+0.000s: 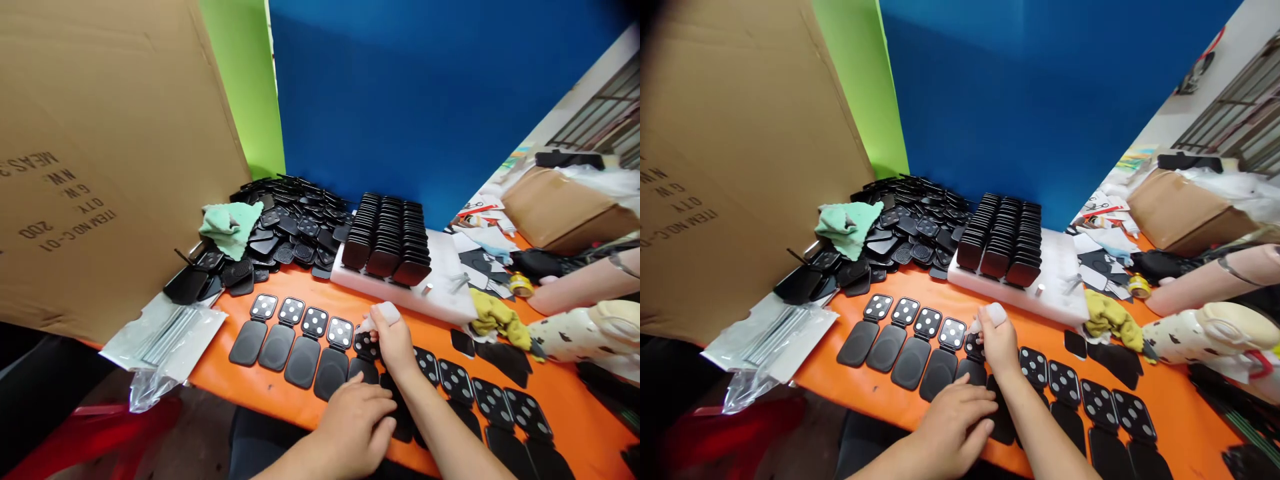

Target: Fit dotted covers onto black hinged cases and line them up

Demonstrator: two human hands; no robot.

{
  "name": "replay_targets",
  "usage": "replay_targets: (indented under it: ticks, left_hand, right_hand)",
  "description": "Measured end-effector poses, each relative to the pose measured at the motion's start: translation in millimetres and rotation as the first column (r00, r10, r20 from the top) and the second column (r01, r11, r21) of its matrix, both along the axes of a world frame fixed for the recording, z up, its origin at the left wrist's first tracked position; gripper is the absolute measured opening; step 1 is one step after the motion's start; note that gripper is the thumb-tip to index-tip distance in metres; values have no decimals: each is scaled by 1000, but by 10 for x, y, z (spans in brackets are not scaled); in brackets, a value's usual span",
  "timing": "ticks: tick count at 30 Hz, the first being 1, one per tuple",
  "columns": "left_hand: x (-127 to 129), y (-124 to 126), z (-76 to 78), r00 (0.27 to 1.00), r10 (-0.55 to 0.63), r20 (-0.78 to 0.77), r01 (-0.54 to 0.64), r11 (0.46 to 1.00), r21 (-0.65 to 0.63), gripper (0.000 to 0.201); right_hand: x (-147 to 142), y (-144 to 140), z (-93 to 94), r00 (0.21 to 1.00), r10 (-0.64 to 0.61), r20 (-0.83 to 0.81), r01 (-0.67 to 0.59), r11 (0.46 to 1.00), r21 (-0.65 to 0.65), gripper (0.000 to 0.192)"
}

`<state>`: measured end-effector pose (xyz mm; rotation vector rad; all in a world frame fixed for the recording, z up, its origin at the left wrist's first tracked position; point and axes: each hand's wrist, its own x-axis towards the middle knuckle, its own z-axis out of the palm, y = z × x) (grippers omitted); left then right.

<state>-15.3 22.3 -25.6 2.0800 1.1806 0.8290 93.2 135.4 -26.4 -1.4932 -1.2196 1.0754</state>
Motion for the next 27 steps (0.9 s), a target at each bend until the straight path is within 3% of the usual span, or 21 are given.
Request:
replay_targets:
  ticks: [4, 8, 14, 20, 27]
  left_hand:
    - [-323, 21, 50, 985, 152, -83, -143, 984, 106, 23]
    - [-512, 18, -27, 969, 202, -143, -178, 970, 164, 23]
    - [-510, 37, -129, 965, 248, -91, -220, 946, 240, 24]
    - [-505, 54, -88, 965, 246, -90, -221, 949, 225, 23]
    - [-508, 38, -36, 967, 244, -74, -228, 958, 176, 21]
  right_hand:
    - [-194, -54, 3, 995, 84, 52, -84, 996, 14, 41]
    - [-231, -49, -16, 987, 105, 118, -111, 993, 42, 37]
    - [-238, 67, -68, 990, 98, 101, -102, 994, 36, 41]
    - [-317, 123, -119, 992, 92, 87, -96, 995, 41, 41]
    - [-383, 144, -31, 993, 112, 23, -112, 994, 16, 47]
